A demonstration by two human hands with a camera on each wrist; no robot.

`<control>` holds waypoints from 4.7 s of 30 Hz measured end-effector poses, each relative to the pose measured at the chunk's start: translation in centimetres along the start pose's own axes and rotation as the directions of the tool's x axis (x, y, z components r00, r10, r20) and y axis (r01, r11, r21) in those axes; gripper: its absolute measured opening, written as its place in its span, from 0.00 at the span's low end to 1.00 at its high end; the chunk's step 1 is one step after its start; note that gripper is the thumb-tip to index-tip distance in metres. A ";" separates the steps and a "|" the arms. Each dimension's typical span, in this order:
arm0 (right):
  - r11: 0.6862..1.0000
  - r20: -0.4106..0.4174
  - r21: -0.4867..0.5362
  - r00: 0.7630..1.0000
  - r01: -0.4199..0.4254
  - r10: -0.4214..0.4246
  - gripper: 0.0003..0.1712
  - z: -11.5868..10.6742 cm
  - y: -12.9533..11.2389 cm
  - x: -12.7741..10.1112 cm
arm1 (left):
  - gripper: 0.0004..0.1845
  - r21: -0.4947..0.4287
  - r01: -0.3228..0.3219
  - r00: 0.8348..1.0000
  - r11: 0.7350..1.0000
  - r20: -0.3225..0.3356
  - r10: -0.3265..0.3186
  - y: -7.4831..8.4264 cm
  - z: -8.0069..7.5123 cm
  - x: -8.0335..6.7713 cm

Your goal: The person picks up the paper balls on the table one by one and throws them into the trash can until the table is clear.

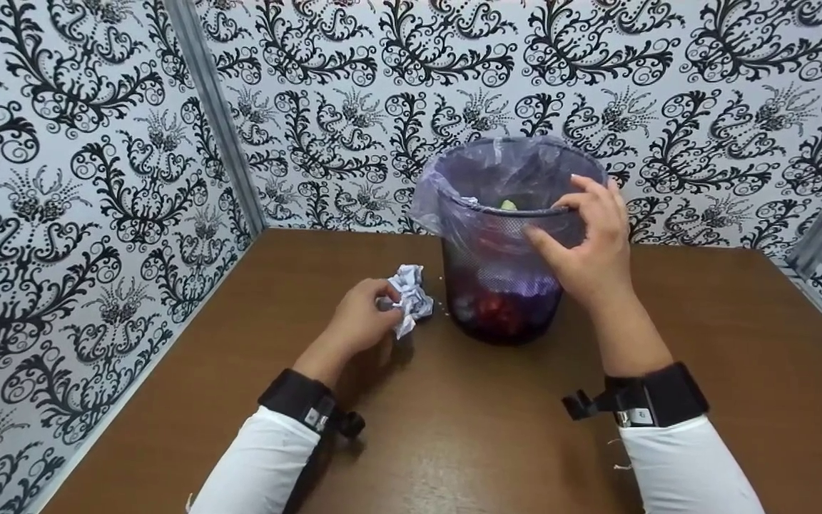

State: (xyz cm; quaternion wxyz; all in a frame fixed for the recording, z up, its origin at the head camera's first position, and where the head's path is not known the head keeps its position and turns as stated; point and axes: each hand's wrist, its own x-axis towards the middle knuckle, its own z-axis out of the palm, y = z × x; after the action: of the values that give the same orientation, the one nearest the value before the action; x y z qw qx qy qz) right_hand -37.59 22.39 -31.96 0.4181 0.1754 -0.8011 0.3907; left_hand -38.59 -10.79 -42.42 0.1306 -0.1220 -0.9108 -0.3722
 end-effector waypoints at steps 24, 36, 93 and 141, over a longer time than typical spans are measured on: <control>1.000 -0.003 0.006 1.000 0.005 -0.005 0.25 0.0 -0.1 0.0 | 0.10 -0.345 0.012 0.970 0.939 -0.224 -0.095 0.4 -5.7 0.3; 0.999 -0.017 0.009 0.999 0.038 -0.038 0.24 0.0 0.1 0.1 | 0.11 -0.360 -0.082 0.943 0.929 -0.329 -0.044 2.5 -6.3 0.7; 0.998 -0.036 0.007 0.998 0.060 -0.060 0.24 0.2 0.1 -0.1 | 0.12 0.095 -0.126 0.968 0.987 -0.208 0.144 19.0 -4.0 10.4; 1.000 -0.014 0.006 1.000 0.011 -0.011 0.23 0.1 0.1 -0.2 | 0.51 0.211 0.013 1.000 0.977 0.020 -0.018 3.0 -1.7 6.2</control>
State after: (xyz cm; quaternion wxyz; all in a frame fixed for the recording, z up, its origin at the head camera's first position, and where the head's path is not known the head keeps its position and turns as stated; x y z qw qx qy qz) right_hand -37.62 22.35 -32.22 0.4253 0.1785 -0.7960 0.3920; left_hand -43.20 -9.16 -37.26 0.1300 -0.1043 -0.9474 -0.2733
